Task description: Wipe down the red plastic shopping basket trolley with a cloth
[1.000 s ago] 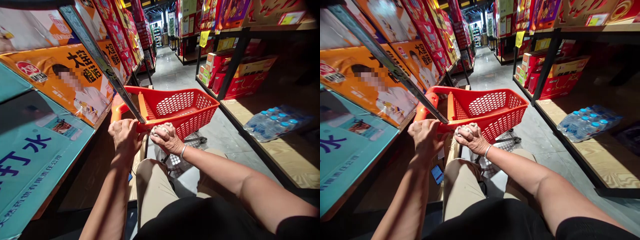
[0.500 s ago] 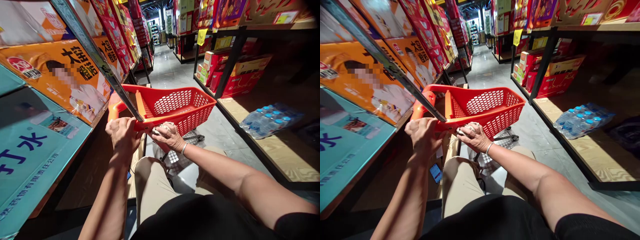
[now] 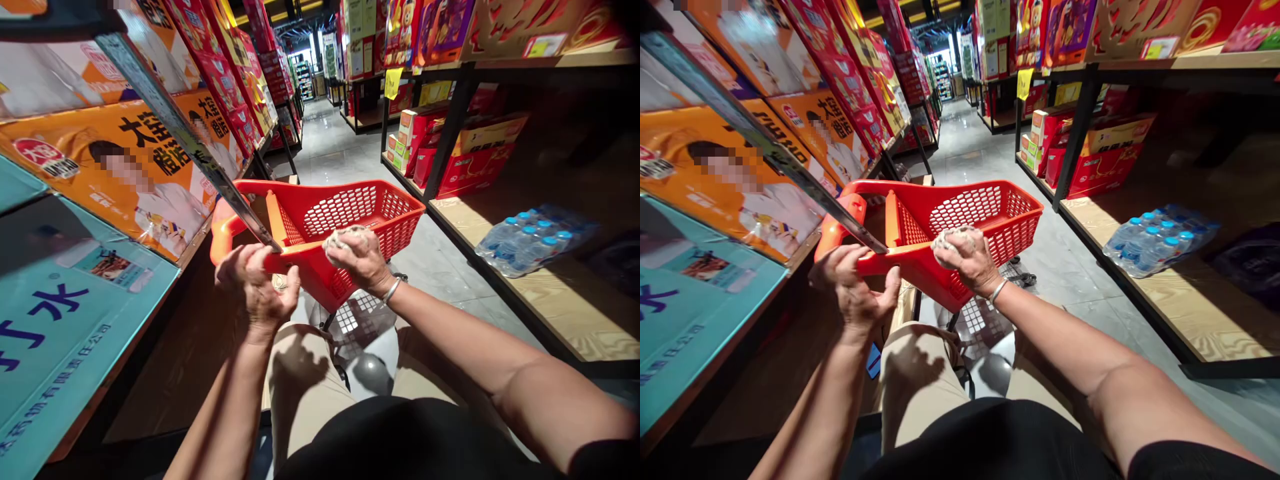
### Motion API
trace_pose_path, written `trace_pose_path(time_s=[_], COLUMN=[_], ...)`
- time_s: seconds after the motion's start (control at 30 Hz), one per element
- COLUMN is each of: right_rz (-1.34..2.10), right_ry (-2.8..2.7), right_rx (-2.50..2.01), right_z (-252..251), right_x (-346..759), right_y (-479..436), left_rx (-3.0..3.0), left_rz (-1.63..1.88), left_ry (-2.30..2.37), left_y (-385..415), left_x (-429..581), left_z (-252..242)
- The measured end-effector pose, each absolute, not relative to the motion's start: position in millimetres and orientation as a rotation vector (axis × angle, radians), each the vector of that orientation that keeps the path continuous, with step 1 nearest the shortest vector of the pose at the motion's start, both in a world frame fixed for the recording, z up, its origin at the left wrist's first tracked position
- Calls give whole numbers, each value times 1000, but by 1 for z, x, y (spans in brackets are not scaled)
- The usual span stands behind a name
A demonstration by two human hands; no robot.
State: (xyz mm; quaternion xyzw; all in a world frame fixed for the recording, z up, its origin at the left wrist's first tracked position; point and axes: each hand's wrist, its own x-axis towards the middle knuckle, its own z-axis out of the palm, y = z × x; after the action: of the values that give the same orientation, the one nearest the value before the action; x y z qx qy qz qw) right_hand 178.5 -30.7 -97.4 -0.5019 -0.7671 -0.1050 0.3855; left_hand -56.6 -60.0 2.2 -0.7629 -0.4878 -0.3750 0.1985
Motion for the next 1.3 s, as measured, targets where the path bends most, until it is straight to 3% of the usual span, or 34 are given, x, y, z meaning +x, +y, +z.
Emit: trace_pose_path(time_s=[0.13,0.33,0.53,0.83,1.1,1.3], right_rz=[-257,-171,-102,-15,-30,-215], right_ry=[-1911,-2027,-1601,-2052,-1547,-1738], right_rx=[-1363,-1481,-1914,-1366,-1896,-1748], right_z=[-70,-75,-83,-68,-95,-127], right_x=[179,228,297,212,278,205], right_y=[-23,-11,2,-12,0,2], left_rx=[-2376,-2396,-2383,-2376,-2395,-2428], left_rz=[-775,-323,-285,-263,-276,-257], left_ry=[-1185,-1255,-1195,-1185,-1181,-1160], left_y=[-52,-28,-24,-16,-5,7], left_x=[-16,3,-2,-4,-14,-18], left_z=[1,-3,-6,-6,-8,-3])
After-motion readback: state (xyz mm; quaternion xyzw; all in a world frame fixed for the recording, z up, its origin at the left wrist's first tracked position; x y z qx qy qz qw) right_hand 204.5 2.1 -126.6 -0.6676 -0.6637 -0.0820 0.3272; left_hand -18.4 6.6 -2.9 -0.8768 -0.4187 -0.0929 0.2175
